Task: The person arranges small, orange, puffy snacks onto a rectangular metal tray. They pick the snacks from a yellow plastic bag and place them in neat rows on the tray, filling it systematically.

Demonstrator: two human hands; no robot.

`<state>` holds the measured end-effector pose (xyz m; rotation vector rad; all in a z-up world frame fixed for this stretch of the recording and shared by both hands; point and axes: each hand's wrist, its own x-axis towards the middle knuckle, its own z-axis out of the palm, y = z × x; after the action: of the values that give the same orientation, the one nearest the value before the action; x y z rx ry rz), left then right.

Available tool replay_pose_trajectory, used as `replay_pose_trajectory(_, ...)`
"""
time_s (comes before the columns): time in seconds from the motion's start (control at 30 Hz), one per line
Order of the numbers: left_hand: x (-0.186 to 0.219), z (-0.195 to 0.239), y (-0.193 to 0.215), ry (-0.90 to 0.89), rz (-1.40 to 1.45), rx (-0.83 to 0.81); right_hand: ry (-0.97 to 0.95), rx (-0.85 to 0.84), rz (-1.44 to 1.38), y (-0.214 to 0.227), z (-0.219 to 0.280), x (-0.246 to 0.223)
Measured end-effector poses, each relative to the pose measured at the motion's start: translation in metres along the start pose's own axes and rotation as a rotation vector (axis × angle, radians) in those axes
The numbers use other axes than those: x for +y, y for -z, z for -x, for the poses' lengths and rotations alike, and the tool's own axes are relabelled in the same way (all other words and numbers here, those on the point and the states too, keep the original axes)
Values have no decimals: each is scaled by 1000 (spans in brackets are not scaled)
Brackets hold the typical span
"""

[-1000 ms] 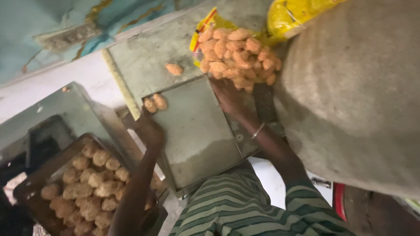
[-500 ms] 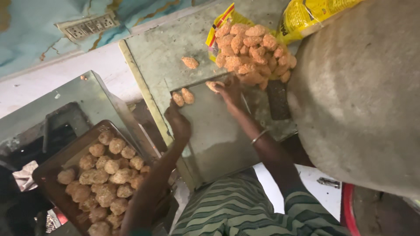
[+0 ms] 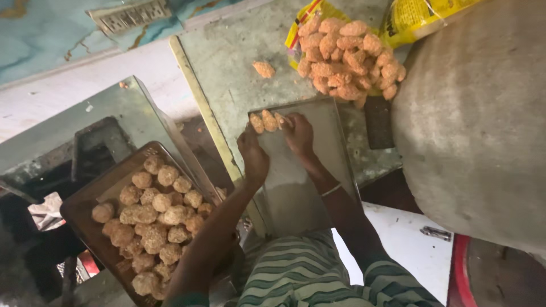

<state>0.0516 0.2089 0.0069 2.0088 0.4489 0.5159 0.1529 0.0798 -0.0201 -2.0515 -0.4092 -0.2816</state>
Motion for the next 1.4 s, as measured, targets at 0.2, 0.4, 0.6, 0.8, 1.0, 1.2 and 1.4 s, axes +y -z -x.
replay_pose_trajectory(0.2,8,10,5,-218,-159,-7,66,18,47,26,24,0)
replay_pose_trajectory(0.4,20,12,5,-270,-179,12,-128,138,-10,19,31,-12)
replay_pose_trajectory(0.6,18,9,2,-181,-214,-7,-113,37,-50,26,32,-11)
replay_pose_trajectory(0.8,-4,8,-12,-187,-291,3,-91,-98,-126,38,31,-7)
replay_pose_trajectory(1.0,-13,7,-15,-244,-316,15,-14,6,-37,35,27,-8)
replay_pose_trajectory(1.2,-4,10,-10,-327,-298,72,12,-88,10,42,18,-28)
replay_pose_trajectory(1.4,9,11,-5,-209,-270,46,315,-60,376,63,-23,-36)
